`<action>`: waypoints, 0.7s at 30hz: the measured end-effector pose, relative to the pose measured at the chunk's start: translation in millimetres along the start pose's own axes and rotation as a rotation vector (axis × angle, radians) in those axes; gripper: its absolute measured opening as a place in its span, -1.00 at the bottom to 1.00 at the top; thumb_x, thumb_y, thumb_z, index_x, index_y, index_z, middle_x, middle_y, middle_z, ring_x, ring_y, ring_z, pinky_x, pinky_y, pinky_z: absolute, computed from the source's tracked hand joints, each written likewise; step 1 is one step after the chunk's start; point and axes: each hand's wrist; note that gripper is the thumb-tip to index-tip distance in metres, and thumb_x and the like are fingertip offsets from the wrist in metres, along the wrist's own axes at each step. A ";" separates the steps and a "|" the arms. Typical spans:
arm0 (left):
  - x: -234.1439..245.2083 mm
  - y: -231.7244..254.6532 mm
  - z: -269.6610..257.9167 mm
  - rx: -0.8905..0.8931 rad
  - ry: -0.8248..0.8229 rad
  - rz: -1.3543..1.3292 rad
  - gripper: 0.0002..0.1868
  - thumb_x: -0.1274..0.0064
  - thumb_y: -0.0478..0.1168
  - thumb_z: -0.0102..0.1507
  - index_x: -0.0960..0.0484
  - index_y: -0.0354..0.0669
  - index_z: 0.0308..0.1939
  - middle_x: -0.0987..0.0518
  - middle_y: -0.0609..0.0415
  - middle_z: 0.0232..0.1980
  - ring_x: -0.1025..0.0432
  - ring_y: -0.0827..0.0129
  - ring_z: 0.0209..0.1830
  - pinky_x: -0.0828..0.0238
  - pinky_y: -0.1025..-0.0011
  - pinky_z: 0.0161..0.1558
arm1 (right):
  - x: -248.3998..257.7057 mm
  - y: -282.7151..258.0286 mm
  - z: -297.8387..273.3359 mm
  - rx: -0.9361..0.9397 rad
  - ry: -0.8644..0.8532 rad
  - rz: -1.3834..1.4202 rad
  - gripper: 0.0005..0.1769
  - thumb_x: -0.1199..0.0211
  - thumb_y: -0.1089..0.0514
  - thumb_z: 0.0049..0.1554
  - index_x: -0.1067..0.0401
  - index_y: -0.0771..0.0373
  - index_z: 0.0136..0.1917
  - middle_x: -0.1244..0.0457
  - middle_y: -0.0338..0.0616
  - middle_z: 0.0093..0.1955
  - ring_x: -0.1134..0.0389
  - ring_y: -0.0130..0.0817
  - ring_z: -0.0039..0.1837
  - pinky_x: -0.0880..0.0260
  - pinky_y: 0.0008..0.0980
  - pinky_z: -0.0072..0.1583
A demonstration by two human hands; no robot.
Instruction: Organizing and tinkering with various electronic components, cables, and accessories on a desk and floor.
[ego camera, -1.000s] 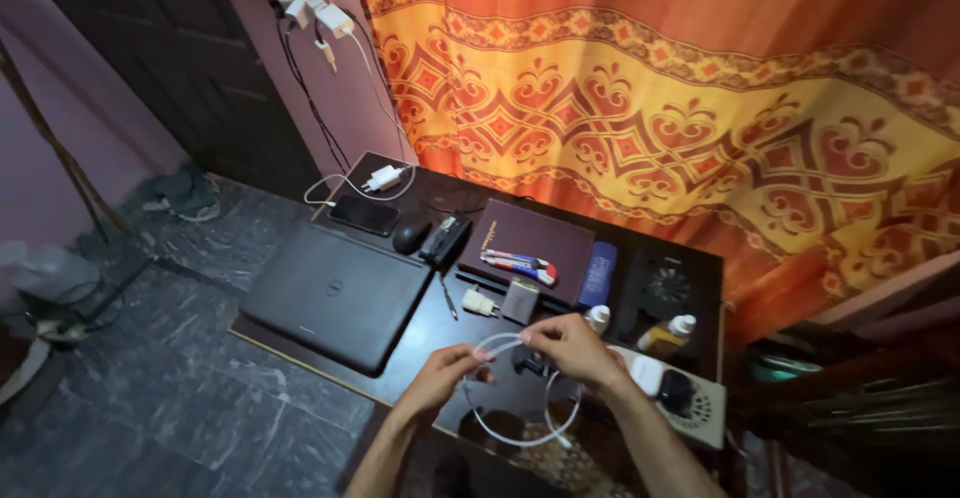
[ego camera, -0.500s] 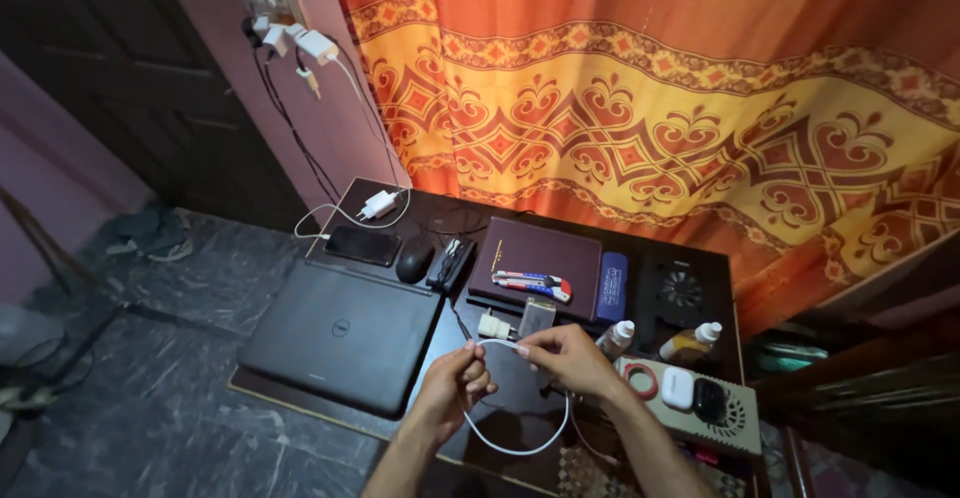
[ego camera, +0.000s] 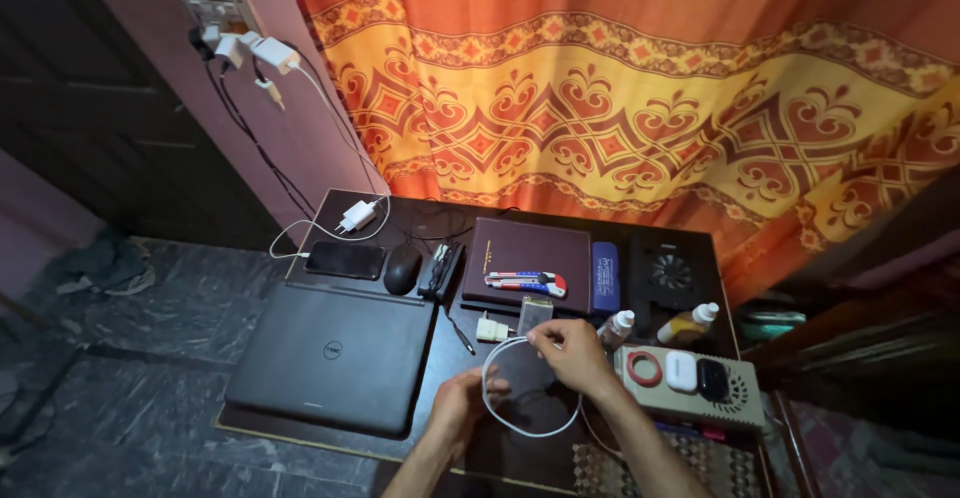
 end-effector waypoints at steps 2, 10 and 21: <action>7.0 2.5 14.4 -0.083 -0.027 0.114 -0.72 0.21 -0.26 0.34 -0.63 -0.26 -0.08 -0.69 -0.08 -0.28 -0.58 0.27 -0.30 -0.50 0.28 -0.02 | -2.2 3.4 0.1 0.002 -0.007 -0.011 -0.74 -0.34 0.08 0.10 -0.65 0.34 -0.14 -0.42 -0.20 -0.40 -0.39 -0.53 -0.33 -0.37 -0.45 -0.23; 12.1 41.1 23.4 -0.400 -0.231 0.692 -0.64 -0.07 -0.01 0.37 -0.68 -0.29 -0.20 -0.48 0.21 -0.47 -0.34 0.55 -0.52 -0.32 0.53 -0.49 | -16.9 -2.8 4.6 -0.011 -0.096 0.045 -0.74 -0.36 0.08 0.10 -0.66 0.34 -0.13 -0.43 -0.24 -0.37 -0.39 -0.55 -0.32 -0.38 -0.47 -0.22; 38.1 54.4 26.3 0.074 -0.415 0.023 -0.53 0.04 0.10 0.41 -0.27 0.06 -0.53 -0.03 0.37 -0.66 0.09 0.59 -0.73 0.17 0.52 -0.65 | -8.4 -17.7 -4.9 -0.252 -0.259 0.396 -0.72 -0.38 0.09 0.12 -0.66 0.37 -0.03 -0.34 -0.26 -0.39 -0.16 -0.56 -0.47 -0.09 -0.52 -0.42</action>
Point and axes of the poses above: each hand's wrist, its own z-axis towards the middle knuckle, its own x-axis out of the back of the hand, y = z × x
